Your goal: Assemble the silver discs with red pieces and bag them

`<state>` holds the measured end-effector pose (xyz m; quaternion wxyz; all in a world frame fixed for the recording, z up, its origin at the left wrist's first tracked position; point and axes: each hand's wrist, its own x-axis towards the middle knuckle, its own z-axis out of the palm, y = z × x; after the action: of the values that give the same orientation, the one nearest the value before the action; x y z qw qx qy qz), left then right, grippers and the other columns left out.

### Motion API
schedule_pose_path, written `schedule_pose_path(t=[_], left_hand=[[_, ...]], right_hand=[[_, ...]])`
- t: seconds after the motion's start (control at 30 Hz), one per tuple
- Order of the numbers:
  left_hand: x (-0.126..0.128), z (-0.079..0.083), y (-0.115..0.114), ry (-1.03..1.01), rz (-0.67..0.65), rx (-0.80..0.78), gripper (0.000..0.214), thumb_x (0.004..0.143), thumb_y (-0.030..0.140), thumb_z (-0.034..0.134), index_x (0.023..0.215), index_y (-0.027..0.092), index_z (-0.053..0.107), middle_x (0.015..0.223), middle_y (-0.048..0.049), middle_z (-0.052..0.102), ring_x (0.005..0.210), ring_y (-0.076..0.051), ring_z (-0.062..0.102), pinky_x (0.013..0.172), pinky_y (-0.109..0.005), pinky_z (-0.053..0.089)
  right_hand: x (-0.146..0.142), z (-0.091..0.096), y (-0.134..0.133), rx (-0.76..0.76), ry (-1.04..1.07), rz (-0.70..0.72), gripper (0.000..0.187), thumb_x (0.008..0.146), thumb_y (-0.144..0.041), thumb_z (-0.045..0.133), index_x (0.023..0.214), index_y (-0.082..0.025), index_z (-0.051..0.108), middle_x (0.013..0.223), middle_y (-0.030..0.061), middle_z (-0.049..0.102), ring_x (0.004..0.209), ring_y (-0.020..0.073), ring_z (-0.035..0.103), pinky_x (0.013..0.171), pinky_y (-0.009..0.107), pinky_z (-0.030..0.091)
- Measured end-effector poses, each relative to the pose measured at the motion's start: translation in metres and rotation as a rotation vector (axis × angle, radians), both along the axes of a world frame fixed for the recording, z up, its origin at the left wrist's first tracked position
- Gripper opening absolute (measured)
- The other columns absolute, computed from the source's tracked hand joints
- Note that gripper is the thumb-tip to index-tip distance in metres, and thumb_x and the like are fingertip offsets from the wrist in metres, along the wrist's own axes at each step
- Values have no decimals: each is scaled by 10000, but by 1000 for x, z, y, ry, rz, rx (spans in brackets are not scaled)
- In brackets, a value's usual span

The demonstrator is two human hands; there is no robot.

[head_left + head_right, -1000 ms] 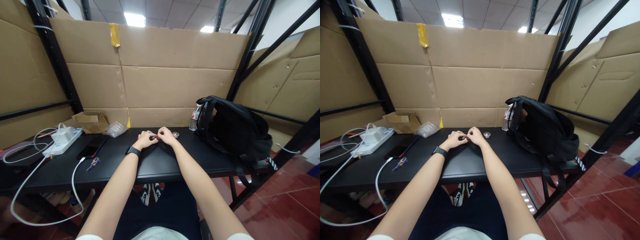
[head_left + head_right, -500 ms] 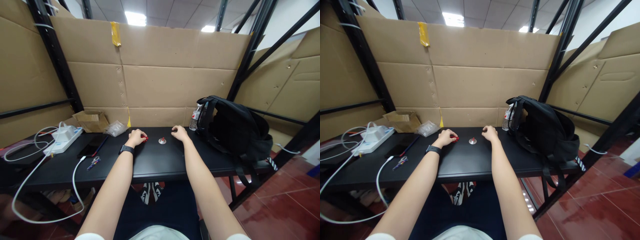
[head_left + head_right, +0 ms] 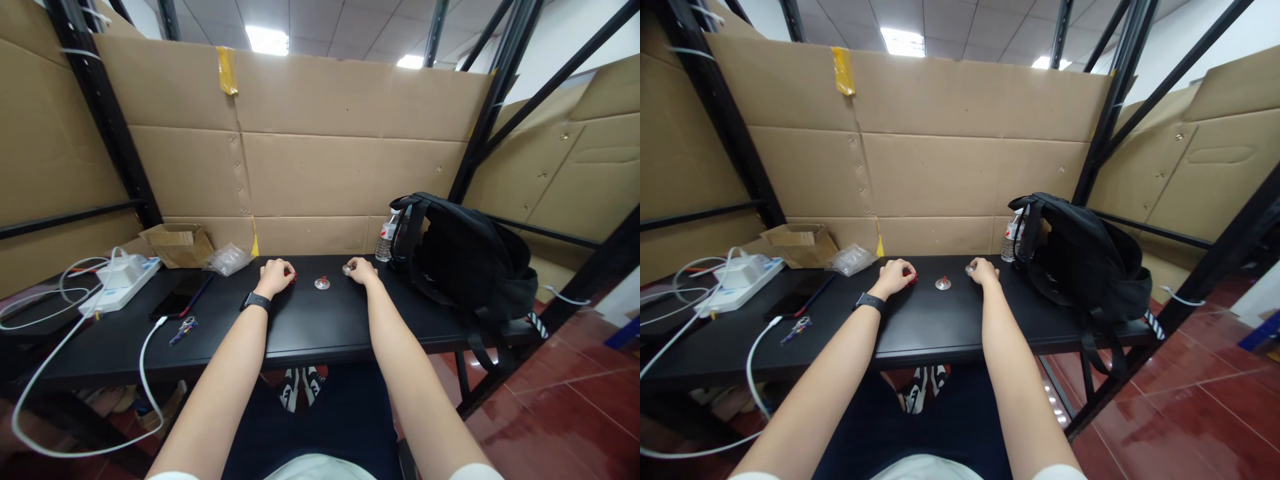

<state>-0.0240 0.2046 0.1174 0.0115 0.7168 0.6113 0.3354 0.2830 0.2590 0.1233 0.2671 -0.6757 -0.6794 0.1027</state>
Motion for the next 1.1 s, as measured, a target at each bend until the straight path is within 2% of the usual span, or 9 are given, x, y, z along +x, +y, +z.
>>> schedule_pose_path(t=[0.17, 0.3, 0.47, 0.6, 0.7, 0.8, 0.97, 1.1], left_hand=[[8, 6, -1, -131, -50, 28, 80, 816, 231, 683, 851, 252, 752, 913, -43, 779, 937, -254, 693, 888, -389, 489], [14, 9, -2, -231, -152, 45, 71, 822, 252, 701, 868, 233, 752, 914, -28, 790, 870, -194, 725, 848, -298, 523], [17, 7, -3, -296, -218, 27, 61, 776, 277, 751, 801, 227, 774, 765, -18, 774, 715, -188, 713, 751, -300, 539], [19, 6, -2, -354, -245, 26, 63, 724, 279, 794, 741, 222, 772, 690, -15, 756, 671, -195, 707, 718, -312, 548], [22, 5, -1, -423, -270, 38, 89, 713, 283, 810, 745, 214, 764, 710, -25, 766, 683, -198, 722, 707, -312, 568], [24, 6, 0, -509, -272, 69, 148, 741, 282, 795, 870, 210, 776, 828, -47, 797, 775, -205, 753, 756, -313, 592], [24, 7, 2, -586, -273, 107, 186, 763, 320, 782, 909, 206, 794, 903, -62, 807, 859, -227, 760, 831, -332, 591], [28, 7, 1, -600, -273, 125, 180, 764, 346, 771, 855, 193, 795, 872, -58, 803, 826, -228, 747, 802, -322, 574]], right_hand=[[-2, 1, -2, 17, 15, -17, 254, 773, -305, 753, 1025, -283, 737, 1116, 81, 758, 1109, 294, 661, 950, 448, 436], [-4, 1, -2, 35, 42, -25, 152, 759, -270, 762, 909, -263, 733, 1060, 59, 768, 1092, 275, 664, 959, 435, 430], [-2, -1, -1, 87, 116, -1, 195, 746, -242, 769, 932, -266, 716, 1053, 53, 769, 1074, 264, 672, 954, 419, 447], [-4, -1, -1, 154, 224, 59, 223, 735, -219, 764, 950, -242, 708, 1042, 86, 765, 1018, 259, 692, 905, 400, 494], [-19, 2, -1, 206, 327, 179, 251, 728, -215, 763, 971, -212, 698, 1055, 89, 762, 963, 223, 707, 889, 364, 528], [-44, 6, -5, 233, 433, 346, 297, 733, -270, 772, 1007, -199, 686, 1084, 73, 758, 927, 186, 715, 875, 332, 555], [-82, 11, -23, 234, 837, 696, 369, 710, -348, 811, 1013, -186, 676, 1106, 92, 735, 967, 191, 704, 951, 369, 542], [-95, 12, -35, 164, 932, 798, 392, 690, -364, 842, 1003, -197, 676, 1076, 81, 737, 979, 202, 705, 967, 391, 540]])
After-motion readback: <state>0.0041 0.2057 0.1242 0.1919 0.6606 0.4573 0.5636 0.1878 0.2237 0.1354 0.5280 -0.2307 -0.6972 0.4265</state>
